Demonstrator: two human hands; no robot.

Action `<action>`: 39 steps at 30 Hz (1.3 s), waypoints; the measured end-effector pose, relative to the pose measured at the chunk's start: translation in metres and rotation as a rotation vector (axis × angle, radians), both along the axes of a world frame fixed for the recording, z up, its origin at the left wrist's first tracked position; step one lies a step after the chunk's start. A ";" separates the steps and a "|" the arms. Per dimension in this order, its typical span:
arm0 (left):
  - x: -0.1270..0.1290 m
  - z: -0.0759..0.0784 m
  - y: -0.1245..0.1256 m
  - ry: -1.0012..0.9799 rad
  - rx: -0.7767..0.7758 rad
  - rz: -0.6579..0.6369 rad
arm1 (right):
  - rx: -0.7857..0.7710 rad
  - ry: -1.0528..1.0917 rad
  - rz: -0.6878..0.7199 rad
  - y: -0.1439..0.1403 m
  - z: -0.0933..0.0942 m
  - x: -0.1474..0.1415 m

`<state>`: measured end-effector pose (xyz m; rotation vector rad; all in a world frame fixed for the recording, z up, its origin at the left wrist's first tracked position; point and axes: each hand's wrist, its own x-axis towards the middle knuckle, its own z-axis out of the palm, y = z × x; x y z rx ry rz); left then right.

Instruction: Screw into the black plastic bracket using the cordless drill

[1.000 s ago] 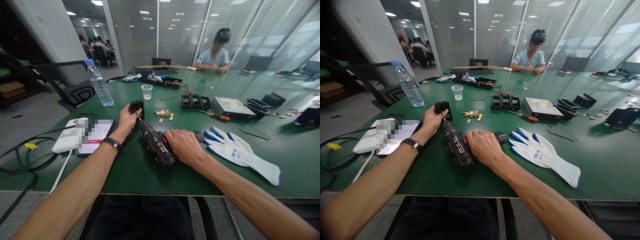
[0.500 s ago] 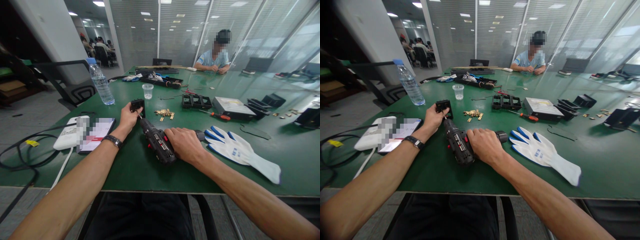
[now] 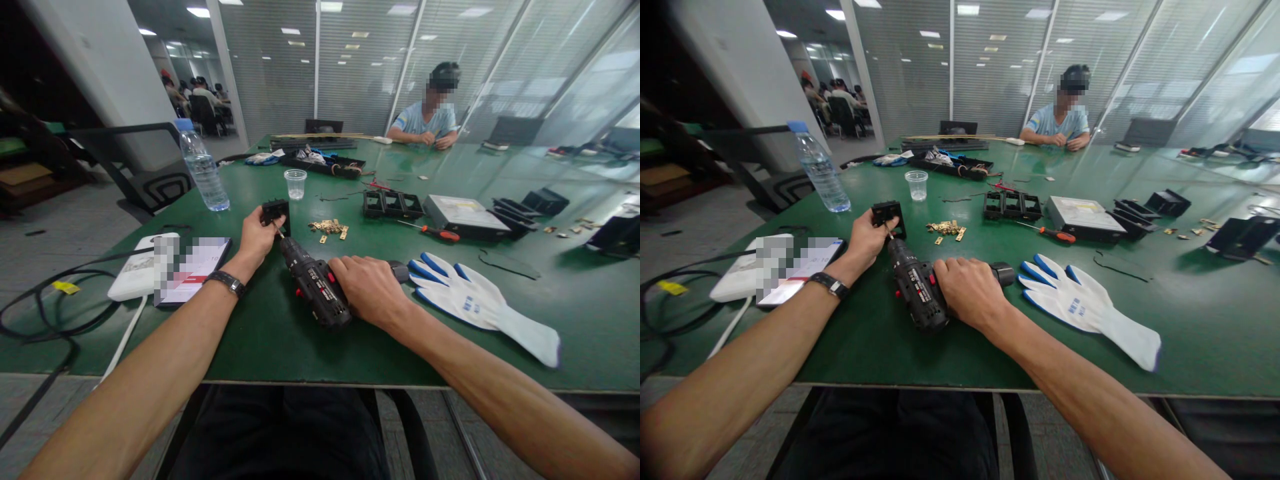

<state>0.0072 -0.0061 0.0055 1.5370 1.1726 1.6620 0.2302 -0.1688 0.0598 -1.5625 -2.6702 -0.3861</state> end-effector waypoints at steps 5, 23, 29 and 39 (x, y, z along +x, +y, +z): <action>0.000 -0.001 0.001 -0.008 -0.009 -0.012 | 0.002 -0.007 -0.002 0.000 0.001 -0.001; -0.001 -0.003 0.003 -0.016 -0.005 -0.013 | 0.041 0.005 0.020 0.001 -0.001 0.000; -0.001 -0.003 0.003 0.004 0.001 -0.011 | 0.053 0.008 0.026 0.001 -0.003 0.001; 0.000 -0.002 0.002 0.003 0.008 -0.019 | 0.025 -0.006 0.009 0.000 -0.001 0.000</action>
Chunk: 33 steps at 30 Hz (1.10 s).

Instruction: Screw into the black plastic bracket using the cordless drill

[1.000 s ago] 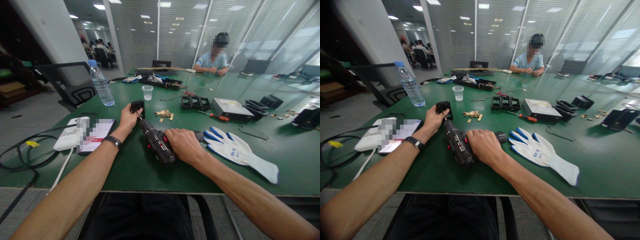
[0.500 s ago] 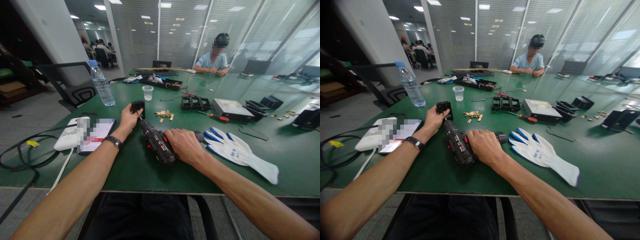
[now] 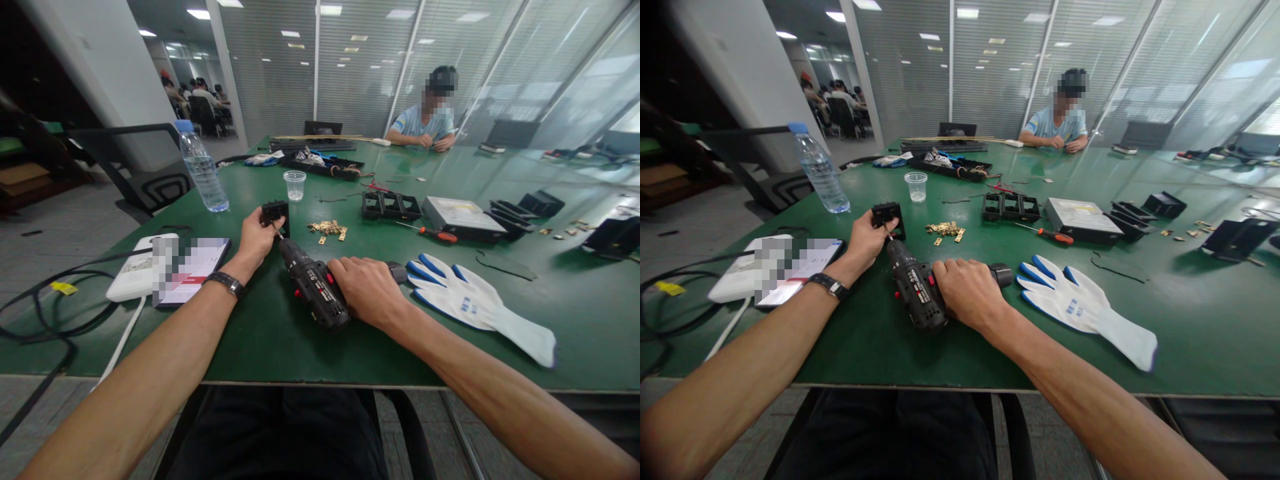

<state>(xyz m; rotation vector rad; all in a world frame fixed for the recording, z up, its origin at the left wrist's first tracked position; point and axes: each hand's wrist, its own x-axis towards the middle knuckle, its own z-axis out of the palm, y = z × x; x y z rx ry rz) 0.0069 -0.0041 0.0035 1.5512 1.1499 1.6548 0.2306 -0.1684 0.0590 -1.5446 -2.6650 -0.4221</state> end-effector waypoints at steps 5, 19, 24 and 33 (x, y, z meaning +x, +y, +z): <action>0.000 0.000 -0.001 0.002 -0.002 0.003 | 0.014 -0.001 0.007 0.000 -0.001 0.000; 0.000 0.000 0.000 0.004 -0.006 -0.001 | 0.028 0.011 0.012 0.001 -0.002 0.000; 0.000 0.000 0.000 0.006 -0.001 0.008 | 0.031 0.018 0.023 0.001 -0.002 0.001; 0.001 0.003 -0.003 0.011 -0.006 0.016 | 0.016 0.015 0.011 0.001 -0.001 0.000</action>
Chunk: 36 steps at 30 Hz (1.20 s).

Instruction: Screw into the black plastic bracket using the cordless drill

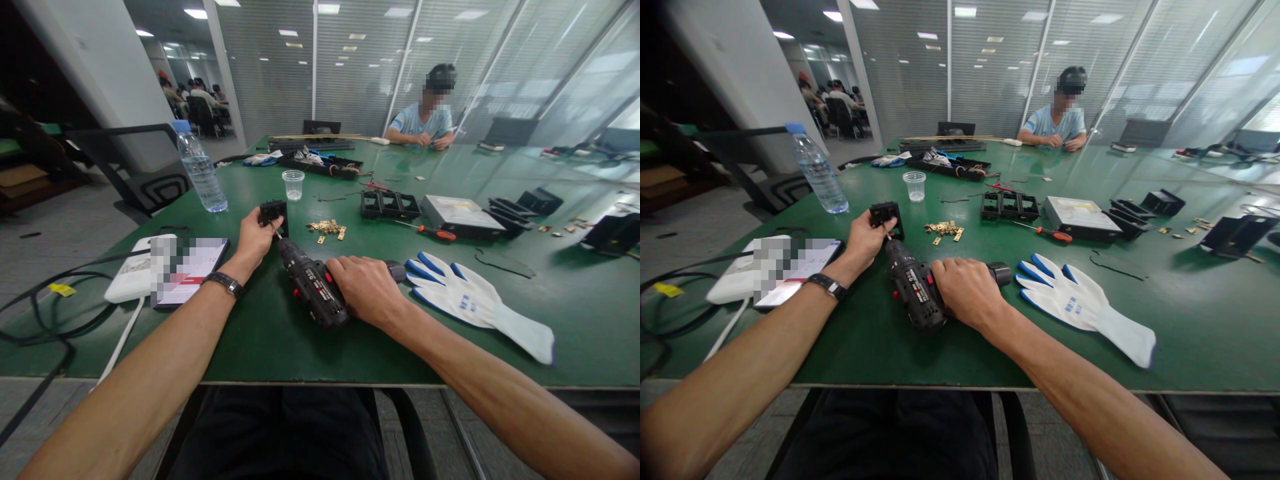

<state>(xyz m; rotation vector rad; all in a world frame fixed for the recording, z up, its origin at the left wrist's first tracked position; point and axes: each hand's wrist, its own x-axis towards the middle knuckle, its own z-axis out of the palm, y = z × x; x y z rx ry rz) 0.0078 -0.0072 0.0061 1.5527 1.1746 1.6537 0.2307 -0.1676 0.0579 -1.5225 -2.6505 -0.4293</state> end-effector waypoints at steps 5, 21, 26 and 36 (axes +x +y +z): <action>0.000 0.000 0.000 -0.005 -0.012 -0.006 | -0.014 -0.006 -0.007 -0.001 0.001 0.000; 0.001 0.001 -0.001 -0.017 -0.025 -0.004 | -0.031 -0.007 -0.016 -0.001 0.001 0.000; 0.001 0.001 -0.001 -0.019 -0.020 -0.007 | -0.034 -0.012 -0.018 0.000 0.001 -0.001; 0.001 0.001 0.000 -0.030 -0.021 -0.018 | -0.035 -0.005 -0.014 -0.001 0.002 -0.001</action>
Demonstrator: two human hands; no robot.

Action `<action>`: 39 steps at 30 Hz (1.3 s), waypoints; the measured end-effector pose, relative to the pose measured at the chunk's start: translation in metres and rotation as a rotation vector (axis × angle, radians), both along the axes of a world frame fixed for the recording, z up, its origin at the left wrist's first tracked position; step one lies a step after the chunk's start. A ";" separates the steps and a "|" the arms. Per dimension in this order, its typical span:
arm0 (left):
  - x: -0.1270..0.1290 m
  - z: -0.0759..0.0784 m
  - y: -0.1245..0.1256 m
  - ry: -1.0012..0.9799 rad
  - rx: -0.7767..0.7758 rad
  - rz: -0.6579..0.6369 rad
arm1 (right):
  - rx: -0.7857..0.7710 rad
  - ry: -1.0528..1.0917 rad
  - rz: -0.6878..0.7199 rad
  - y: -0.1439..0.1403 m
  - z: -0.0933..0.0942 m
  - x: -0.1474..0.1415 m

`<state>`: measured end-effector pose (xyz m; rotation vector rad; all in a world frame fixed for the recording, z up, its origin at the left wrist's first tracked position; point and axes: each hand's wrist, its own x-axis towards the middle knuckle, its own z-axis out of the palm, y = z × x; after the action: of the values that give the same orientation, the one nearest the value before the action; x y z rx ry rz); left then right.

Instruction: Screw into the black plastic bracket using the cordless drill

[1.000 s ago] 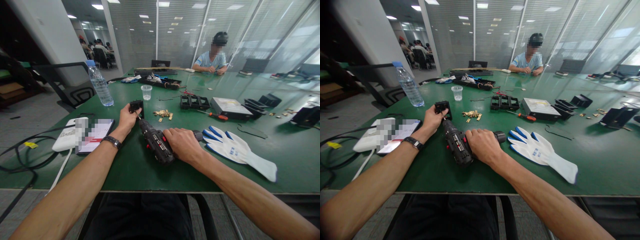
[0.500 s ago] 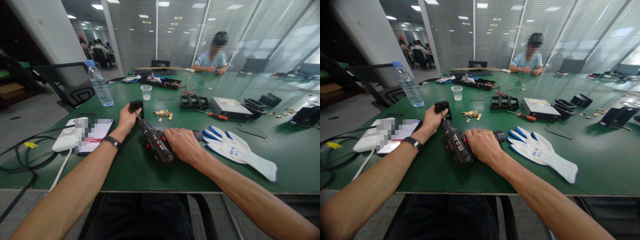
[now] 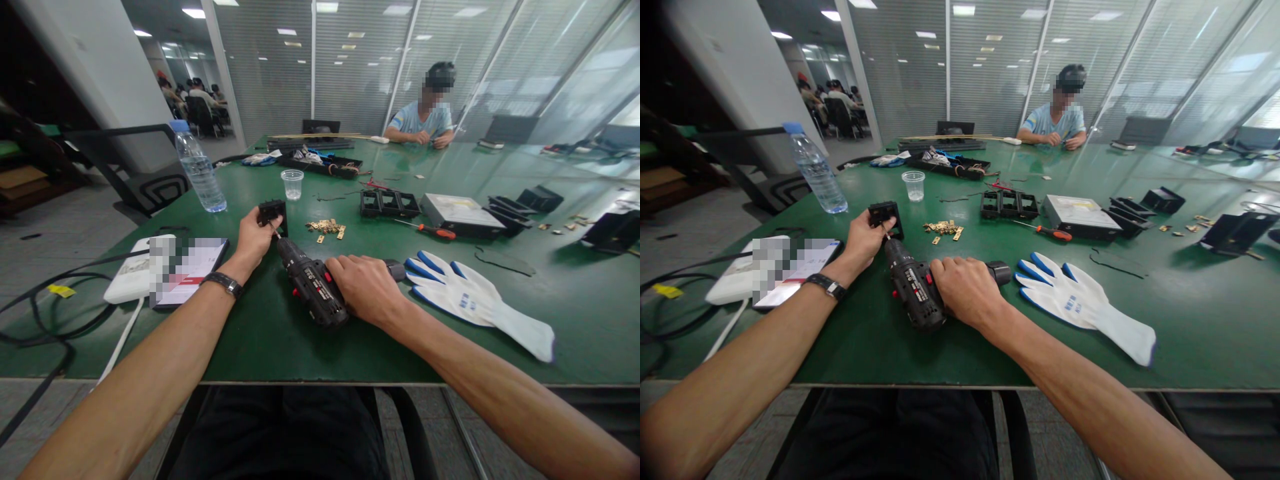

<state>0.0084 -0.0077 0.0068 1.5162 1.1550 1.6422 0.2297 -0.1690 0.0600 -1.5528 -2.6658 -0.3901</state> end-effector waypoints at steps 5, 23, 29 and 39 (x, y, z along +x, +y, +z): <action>0.001 0.001 0.000 -0.001 -0.004 0.009 | 0.017 0.010 0.006 0.001 -0.001 0.001; 0.000 0.000 0.000 0.006 0.001 0.005 | 0.007 -0.013 -0.003 0.000 0.001 0.000; -0.001 -0.001 0.001 0.008 0.002 0.012 | 0.011 -0.008 -0.002 0.000 0.000 0.000; 0.000 0.000 0.000 0.007 -0.004 0.008 | 0.053 0.009 0.021 0.001 -0.003 0.001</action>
<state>0.0081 -0.0072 0.0068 1.5175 1.1692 1.6399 0.2304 -0.1681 0.0569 -1.5073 -2.6399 -0.4484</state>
